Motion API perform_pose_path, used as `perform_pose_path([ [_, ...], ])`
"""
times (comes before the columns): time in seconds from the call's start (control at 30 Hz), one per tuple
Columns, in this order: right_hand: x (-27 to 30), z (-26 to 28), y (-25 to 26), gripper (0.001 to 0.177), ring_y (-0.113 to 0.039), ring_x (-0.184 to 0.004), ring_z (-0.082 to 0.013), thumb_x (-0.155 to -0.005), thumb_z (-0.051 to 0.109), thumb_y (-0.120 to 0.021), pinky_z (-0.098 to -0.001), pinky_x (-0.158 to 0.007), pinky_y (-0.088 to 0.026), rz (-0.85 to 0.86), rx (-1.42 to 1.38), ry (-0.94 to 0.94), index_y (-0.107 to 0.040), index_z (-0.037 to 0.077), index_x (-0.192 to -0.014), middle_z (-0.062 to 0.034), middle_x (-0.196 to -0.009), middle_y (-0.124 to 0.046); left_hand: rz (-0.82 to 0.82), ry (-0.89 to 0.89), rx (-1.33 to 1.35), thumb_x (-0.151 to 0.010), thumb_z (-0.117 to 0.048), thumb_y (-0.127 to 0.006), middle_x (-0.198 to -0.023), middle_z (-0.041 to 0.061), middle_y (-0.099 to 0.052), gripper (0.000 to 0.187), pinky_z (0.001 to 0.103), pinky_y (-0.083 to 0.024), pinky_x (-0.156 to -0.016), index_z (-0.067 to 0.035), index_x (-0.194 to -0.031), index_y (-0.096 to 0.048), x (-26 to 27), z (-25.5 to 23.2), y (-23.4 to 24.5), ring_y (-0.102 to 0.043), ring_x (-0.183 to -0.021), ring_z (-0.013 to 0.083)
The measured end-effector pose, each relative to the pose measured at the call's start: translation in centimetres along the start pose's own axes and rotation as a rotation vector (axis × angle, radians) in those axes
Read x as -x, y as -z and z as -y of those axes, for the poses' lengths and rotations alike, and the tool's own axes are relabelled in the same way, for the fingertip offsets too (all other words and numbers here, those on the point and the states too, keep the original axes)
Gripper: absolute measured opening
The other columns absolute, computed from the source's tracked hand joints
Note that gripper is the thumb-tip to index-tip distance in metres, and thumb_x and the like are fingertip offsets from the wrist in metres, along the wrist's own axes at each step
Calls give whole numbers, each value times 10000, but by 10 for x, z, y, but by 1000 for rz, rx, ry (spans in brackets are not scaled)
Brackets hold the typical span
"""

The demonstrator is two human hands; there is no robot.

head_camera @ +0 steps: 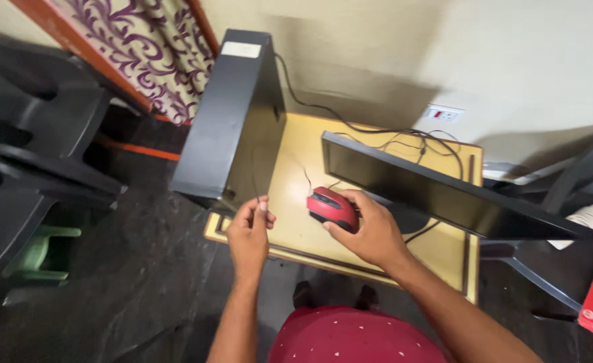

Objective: The person sets up a computer workstation by connecting a monitor and mouse to a desktop tower on a small desk. They plug in the monitor's power and video cables, position the tower, uncoil and connect a mouse, and open a keyboard box.

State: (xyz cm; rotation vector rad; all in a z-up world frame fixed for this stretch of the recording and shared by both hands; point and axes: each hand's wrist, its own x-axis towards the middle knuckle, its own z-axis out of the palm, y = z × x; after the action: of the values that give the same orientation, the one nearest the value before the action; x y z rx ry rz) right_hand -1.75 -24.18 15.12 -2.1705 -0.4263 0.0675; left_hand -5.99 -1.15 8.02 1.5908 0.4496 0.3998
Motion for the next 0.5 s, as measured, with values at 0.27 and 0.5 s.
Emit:
perform_pose_path([
  [0.27,-15,-92,-66,566,-703,-1001,-399,-740,354,-821,-462,-869,-555,47,192,-179,-636,80,-1200,-205,-1053,-728,54,175,-129,-987,-181,-636,-718,17,-705,247,223,-493,-581,-10,-1119,-757,22,42,28,-609,-630,57],
  [0.5,-42,-131,-114,599,-603,-1143,-397,-749,304,-811,-486,-943,-494,44,344,-171,-601,96,-1270,-188,-1216,-644,132,183,-193,-987,-203,-631,-719,28,-725,253,241,-497,-579,-21,-1112,-755,12,67,41,-608,-612,73],
])
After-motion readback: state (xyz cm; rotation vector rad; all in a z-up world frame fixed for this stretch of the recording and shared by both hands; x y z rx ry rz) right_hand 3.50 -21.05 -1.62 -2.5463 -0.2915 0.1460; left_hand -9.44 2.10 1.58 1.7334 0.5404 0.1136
